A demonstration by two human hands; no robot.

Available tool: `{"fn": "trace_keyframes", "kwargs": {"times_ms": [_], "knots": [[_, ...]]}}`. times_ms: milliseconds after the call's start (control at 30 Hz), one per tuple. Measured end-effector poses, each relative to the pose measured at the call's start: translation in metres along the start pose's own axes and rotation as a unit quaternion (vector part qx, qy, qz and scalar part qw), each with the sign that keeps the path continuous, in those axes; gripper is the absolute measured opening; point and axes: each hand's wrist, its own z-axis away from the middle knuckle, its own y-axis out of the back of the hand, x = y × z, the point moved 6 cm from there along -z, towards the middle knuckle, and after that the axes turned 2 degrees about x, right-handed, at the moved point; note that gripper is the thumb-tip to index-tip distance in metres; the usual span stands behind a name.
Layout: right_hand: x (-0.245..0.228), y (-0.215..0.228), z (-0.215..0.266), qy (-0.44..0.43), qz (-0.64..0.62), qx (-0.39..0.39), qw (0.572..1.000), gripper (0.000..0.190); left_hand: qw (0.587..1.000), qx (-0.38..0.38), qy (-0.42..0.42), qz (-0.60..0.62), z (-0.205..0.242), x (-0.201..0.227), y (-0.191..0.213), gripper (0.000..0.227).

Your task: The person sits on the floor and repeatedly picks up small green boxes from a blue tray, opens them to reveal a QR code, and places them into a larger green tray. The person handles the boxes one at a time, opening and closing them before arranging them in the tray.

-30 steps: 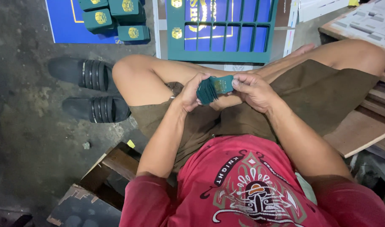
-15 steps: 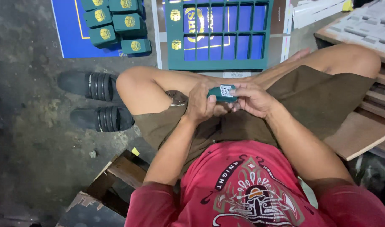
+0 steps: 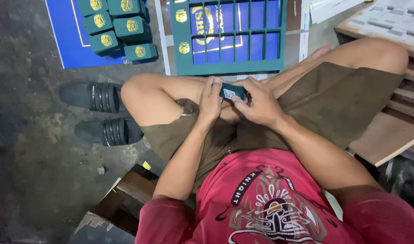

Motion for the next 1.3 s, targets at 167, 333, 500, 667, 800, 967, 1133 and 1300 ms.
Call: {"fn": "trace_keyframes", "kwargs": {"times_ms": [167, 333, 500, 667, 800, 967, 1133, 1300], "knots": [[0.02, -0.001, 0.004, -0.069, -0.111, -0.06, 0.99, 0.034, 0.999, 0.01, -0.004, -0.041, 0.016, 0.031, 0.005, 0.065], [0.044, -0.004, 0.01, -0.134, -0.166, -0.072, 0.974, 0.03, 0.999, 0.001, -0.008, -0.043, 0.03, 0.048, 0.007, 0.075], [0.039, 0.001, 0.009, -0.207, -0.273, -0.054, 0.938, 0.022, 0.998, 0.007, 0.023, 0.05, 0.03, 0.024, 0.005, 0.065], [0.038, 0.012, 0.005, -0.216, -0.362, -0.044, 0.906, 0.014, 0.972, -0.034, 0.094, 0.212, 0.048, 0.045, 0.006, 0.038], [0.04, 0.015, 0.01, -0.208, -0.436, -0.036, 0.875, 0.013, 0.941, -0.134, 0.142, 0.275, 0.06, 0.064, -0.003, 0.034], [0.026, 0.021, 0.012, -0.208, -0.488, -0.028, 0.847, 0.009, 0.926, -0.211, 0.154, 0.271, 0.064, 0.069, -0.012, 0.031], [0.036, 0.017, 0.015, -0.206, -0.524, -0.031, 0.826, 0.008, 0.924, -0.22, 0.153, 0.275, 0.064, 0.07, -0.014, 0.026], [0.054, 0.01, 0.02, -0.204, -0.547, -0.032, 0.811, 0.008, 0.921, -0.226, 0.141, 0.284, 0.058, 0.061, -0.016, 0.027]]}}
